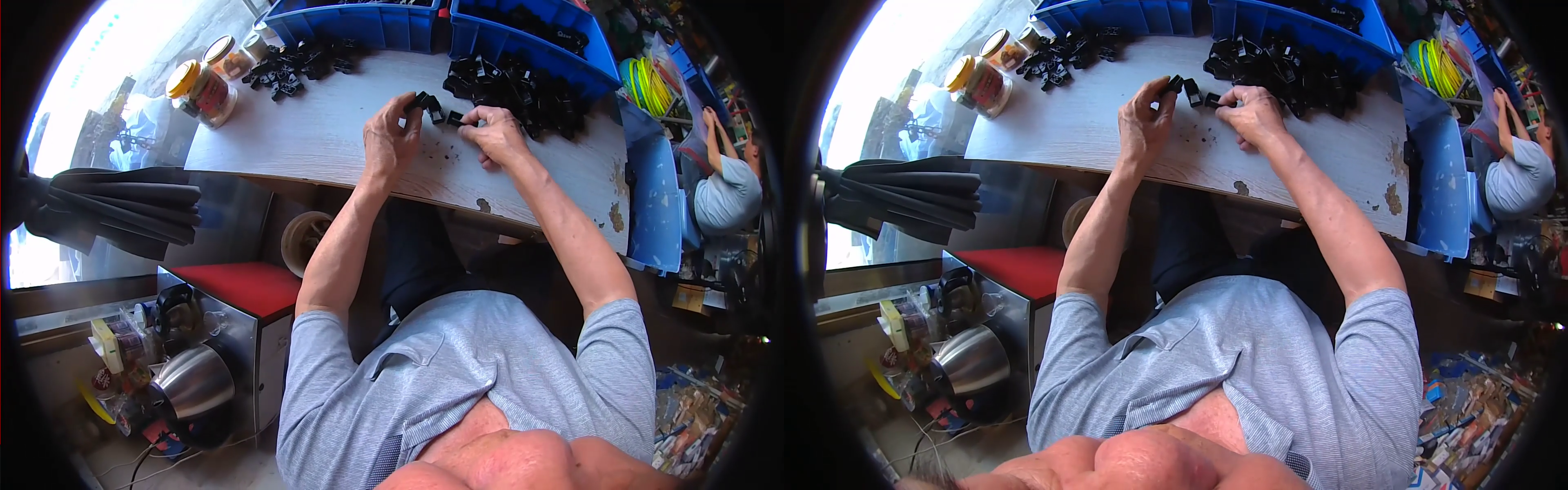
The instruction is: Assembling small black plastic/mechanical components by hand at a workbench.
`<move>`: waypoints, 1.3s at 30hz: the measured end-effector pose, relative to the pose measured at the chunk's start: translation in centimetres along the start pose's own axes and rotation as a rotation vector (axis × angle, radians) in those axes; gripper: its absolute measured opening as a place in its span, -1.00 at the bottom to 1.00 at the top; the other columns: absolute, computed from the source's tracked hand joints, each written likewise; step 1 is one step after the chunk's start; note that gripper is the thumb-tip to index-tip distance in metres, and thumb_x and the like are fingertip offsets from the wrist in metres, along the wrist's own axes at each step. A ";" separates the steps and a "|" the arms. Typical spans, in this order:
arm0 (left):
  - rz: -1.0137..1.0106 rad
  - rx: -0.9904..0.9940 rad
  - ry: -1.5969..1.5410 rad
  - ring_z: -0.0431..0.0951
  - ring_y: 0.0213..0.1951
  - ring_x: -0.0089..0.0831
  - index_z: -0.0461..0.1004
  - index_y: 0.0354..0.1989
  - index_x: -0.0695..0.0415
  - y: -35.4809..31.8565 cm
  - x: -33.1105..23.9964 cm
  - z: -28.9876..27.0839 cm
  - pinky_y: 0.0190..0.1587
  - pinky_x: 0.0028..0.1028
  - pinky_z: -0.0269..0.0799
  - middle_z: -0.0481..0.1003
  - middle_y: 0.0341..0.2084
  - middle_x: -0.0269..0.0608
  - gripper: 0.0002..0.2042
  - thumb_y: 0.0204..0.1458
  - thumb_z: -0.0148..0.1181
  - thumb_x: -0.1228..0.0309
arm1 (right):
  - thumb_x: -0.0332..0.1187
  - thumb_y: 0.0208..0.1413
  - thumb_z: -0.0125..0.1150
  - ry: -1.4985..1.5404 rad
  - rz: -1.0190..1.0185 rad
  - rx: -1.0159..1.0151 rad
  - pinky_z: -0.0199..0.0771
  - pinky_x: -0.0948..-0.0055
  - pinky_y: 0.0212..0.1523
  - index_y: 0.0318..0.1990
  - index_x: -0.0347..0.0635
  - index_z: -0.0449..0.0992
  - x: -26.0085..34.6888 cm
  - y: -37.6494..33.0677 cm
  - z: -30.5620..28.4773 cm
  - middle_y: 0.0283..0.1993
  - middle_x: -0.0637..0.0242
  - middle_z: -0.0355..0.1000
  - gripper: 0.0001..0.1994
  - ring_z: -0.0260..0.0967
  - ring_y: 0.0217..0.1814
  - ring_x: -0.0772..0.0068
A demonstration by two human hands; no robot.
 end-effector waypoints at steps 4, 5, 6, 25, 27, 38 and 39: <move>0.123 0.022 -0.051 0.65 -0.27 -0.13 0.56 -0.02 0.19 -1.2 -1.4 0.2 -0.18 -0.30 0.55 0.63 -0.29 -0.05 -0.73 0.08 0.29 0.52 | -0.36 0.02 0.36 0.056 -0.050 0.110 0.50 0.48 -0.67 -0.15 -0.11 0.64 -0.6 -1.9 -0.4 -0.59 0.39 0.41 -0.78 0.39 -0.68 0.56; 0.245 0.016 -0.008 0.64 -0.26 -0.13 0.56 -0.02 0.18 -1.6 -2.0 0.4 -0.18 -0.29 0.55 0.63 -0.29 -0.06 -0.72 0.06 0.30 0.54 | -0.37 0.02 0.37 0.106 -0.063 0.123 0.48 0.49 -0.68 -0.15 -0.13 0.63 -1.0 -2.1 -0.4 -0.61 0.40 0.39 -0.78 0.38 -0.68 0.57; 0.244 0.018 -0.008 0.64 -0.26 -0.13 0.56 -0.02 0.18 -1.8 -2.1 0.5 -0.18 -0.29 0.55 0.63 -0.29 -0.06 -0.72 0.06 0.30 0.54 | -0.39 0.02 0.38 0.157 -0.076 0.136 0.46 0.49 -0.69 -0.16 -0.14 0.62 -1.4 -2.3 -0.4 -0.63 0.41 0.37 -0.79 0.37 -0.68 0.58; 0.519 0.467 0.169 0.58 -0.13 -0.18 0.55 0.19 -0.05 -1.7 -3.3 3.6 -0.01 -0.28 0.52 0.62 -0.09 -0.16 -0.53 0.06 0.22 0.59 | -0.52 -0.05 0.28 0.112 -0.077 0.132 0.46 0.44 -0.70 -0.08 -0.19 0.56 -2.3 -1.6 -0.4 -0.58 0.33 0.46 -0.69 0.44 -0.65 0.51; 0.540 0.478 0.277 0.54 -0.05 -0.18 0.51 0.25 -0.10 -2.3 -3.3 3.4 0.06 -0.28 0.49 0.58 0.01 -0.21 -0.49 0.07 0.23 0.56 | -0.53 0.01 0.28 0.134 -0.076 0.117 0.30 0.52 -0.76 -0.10 -0.21 0.53 -2.1 -2.0 -0.3 -0.64 0.41 0.38 -0.74 0.31 -0.73 0.57; 0.404 0.172 0.061 0.53 -0.03 -0.11 0.57 0.06 0.04 -2.5 -2.6 1.2 -0.01 -0.22 0.51 0.58 -0.02 -0.15 -0.58 -0.03 0.20 0.60 | -0.43 0.03 0.37 0.121 -0.054 0.123 0.39 0.49 -0.73 -0.09 -0.22 0.55 -2.8 -2.2 -0.7 -0.62 0.37 0.41 -0.73 0.35 -0.69 0.57; 0.412 0.051 0.104 0.55 -0.04 -0.08 0.59 -0.07 0.08 -1.3 -1.8 -0.4 -0.04 -0.21 0.55 0.59 -0.07 -0.11 -0.62 -0.10 0.14 0.69 | -0.41 0.04 0.38 0.151 -0.050 0.107 0.39 0.50 -0.73 -0.08 -0.22 0.54 -2.9 -2.5 -1.1 -0.62 0.36 0.41 -0.72 0.34 -0.70 0.57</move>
Point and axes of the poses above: each hand's wrist, its own y-axis towards the middle knuckle, its own z-axis out of the palm, x = y × z, the point moved 4 cm from there along y, towards the middle knuckle
